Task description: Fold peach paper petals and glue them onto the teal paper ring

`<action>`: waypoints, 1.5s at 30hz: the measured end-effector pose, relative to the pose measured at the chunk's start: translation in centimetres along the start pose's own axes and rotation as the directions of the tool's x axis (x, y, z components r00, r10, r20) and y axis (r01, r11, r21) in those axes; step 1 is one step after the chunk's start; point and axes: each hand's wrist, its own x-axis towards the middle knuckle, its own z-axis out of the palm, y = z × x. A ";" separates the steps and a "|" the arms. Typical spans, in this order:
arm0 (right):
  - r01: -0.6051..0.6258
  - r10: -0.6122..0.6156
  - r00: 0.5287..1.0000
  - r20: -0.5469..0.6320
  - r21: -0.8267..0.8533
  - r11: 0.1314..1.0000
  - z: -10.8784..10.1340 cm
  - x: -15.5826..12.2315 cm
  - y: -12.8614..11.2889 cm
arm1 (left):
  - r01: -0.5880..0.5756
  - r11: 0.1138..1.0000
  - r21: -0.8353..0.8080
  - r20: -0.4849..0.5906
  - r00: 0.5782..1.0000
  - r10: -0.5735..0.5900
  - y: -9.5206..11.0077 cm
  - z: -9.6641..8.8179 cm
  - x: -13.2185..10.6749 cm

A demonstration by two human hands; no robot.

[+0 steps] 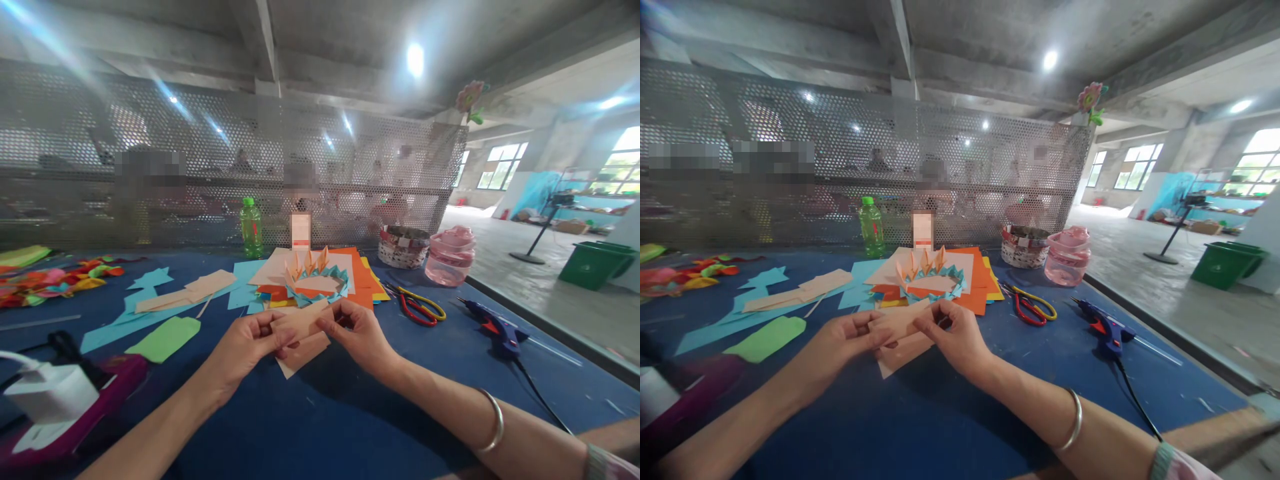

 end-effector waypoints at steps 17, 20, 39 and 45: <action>-0.023 0.020 0.994 0.109 0.024 0.999 -0.1 0.1 0.9 | 0.006 1.000 0.003 -0.043 0.999 -0.006 0.7 0.3 -0.3; -0.018 0.017 0.994 0.107 0.010 1.000 -0.1 0.0 0.9 | -0.003 1.000 0.000 -0.043 0.999 0.003 0.8 0.4 -0.3; -0.010 0.009 0.998 0.069 0.011 1.000 0.0 0.0 0.3 | -0.031 0.998 0.060 -0.041 0.999 0.034 0.7 0.1 -0.3; 0.008 -0.009 0.997 0.081 0.007 1.000 0.1 -0.1 0.4 | -0.035 0.996 0.078 -0.101 0.994 0.043 1.0 0.2 -0.4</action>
